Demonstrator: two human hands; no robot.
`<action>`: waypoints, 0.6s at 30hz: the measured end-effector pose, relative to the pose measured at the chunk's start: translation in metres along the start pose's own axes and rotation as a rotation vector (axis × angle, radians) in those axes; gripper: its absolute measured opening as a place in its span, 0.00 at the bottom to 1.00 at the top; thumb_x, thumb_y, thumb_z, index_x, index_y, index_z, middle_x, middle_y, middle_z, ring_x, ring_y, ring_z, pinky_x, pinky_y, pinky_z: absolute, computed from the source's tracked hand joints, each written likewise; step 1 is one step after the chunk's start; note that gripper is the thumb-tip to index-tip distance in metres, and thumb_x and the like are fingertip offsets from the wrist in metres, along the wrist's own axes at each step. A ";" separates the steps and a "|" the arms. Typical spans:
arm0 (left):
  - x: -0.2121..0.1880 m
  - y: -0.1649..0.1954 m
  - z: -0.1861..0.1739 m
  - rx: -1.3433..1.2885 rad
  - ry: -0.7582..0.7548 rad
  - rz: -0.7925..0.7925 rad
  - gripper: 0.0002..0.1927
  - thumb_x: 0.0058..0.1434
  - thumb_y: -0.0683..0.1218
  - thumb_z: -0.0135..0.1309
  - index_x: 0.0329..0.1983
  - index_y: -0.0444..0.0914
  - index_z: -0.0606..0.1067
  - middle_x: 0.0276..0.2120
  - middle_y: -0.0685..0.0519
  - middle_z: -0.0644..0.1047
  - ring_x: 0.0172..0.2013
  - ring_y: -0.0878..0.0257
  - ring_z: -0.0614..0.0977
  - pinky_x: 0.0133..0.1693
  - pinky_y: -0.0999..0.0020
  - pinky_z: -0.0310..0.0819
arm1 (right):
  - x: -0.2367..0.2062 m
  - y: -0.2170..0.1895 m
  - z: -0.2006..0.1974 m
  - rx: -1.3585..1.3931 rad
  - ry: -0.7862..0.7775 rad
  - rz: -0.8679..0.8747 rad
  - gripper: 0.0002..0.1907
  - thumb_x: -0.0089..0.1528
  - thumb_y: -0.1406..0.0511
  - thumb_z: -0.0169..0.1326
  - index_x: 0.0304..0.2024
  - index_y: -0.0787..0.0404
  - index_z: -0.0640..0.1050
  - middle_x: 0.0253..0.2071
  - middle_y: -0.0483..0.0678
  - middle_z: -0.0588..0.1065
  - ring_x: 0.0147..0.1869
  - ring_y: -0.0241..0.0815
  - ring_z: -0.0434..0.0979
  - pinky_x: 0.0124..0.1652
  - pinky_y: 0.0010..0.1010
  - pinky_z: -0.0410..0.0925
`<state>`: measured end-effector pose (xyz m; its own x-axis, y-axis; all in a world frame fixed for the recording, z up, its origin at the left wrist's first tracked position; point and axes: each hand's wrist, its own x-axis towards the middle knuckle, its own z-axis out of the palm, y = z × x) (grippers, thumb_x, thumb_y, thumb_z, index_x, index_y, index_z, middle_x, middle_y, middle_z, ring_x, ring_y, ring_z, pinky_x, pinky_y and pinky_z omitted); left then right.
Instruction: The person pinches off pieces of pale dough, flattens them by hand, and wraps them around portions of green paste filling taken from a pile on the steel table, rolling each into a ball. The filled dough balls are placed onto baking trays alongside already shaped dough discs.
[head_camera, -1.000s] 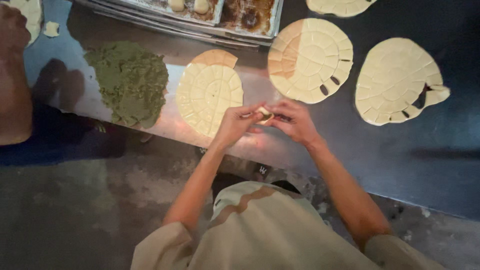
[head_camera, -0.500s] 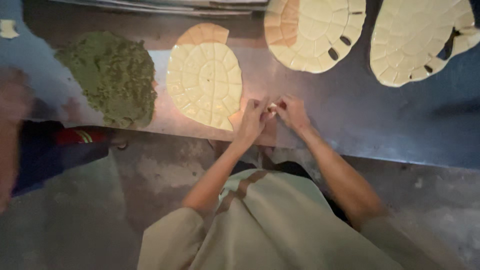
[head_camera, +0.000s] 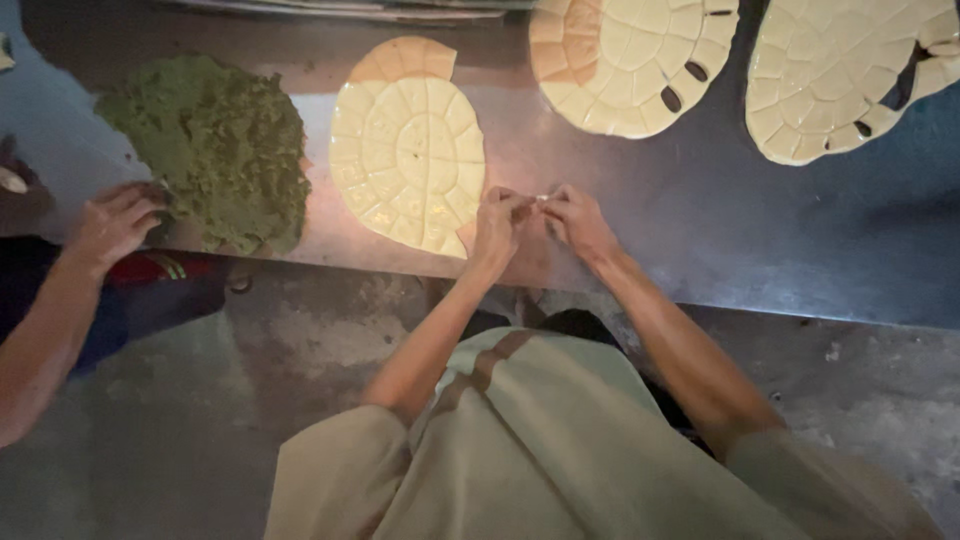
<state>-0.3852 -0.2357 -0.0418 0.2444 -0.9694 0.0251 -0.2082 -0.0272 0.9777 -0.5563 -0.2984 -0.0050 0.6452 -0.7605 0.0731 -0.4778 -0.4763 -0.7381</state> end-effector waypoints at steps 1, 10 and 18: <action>-0.002 0.003 0.002 0.140 0.018 0.066 0.18 0.57 0.31 0.53 0.51 0.33 0.81 0.38 0.44 0.79 0.37 0.52 0.84 0.41 0.63 0.79 | 0.001 0.001 0.001 -0.019 -0.035 0.089 0.12 0.62 0.71 0.61 0.49 0.59 0.82 0.36 0.56 0.73 0.39 0.55 0.76 0.39 0.43 0.69; -0.030 0.060 -0.021 -0.407 -0.151 -0.385 0.39 0.65 0.39 0.52 0.75 0.33 0.48 0.59 0.42 0.76 0.59 0.59 0.77 0.58 0.66 0.69 | 0.005 0.005 0.012 0.007 -0.083 -0.078 0.10 0.58 0.74 0.56 0.43 0.67 0.76 0.41 0.59 0.73 0.46 0.62 0.75 0.44 0.46 0.69; -0.091 0.057 -0.160 -0.547 0.103 -0.558 0.27 0.69 0.50 0.53 0.68 0.34 0.67 0.57 0.47 0.79 0.57 0.59 0.77 0.59 0.65 0.70 | 0.002 0.030 -0.057 -0.089 0.000 0.058 0.07 0.60 0.68 0.60 0.40 0.62 0.82 0.37 0.56 0.77 0.41 0.57 0.78 0.42 0.44 0.71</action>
<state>-0.2679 -0.1102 0.0448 0.2673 -0.8196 -0.5068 0.4601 -0.3535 0.8145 -0.6029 -0.3392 0.0112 0.6152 -0.7877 0.0320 -0.5650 -0.4688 -0.6790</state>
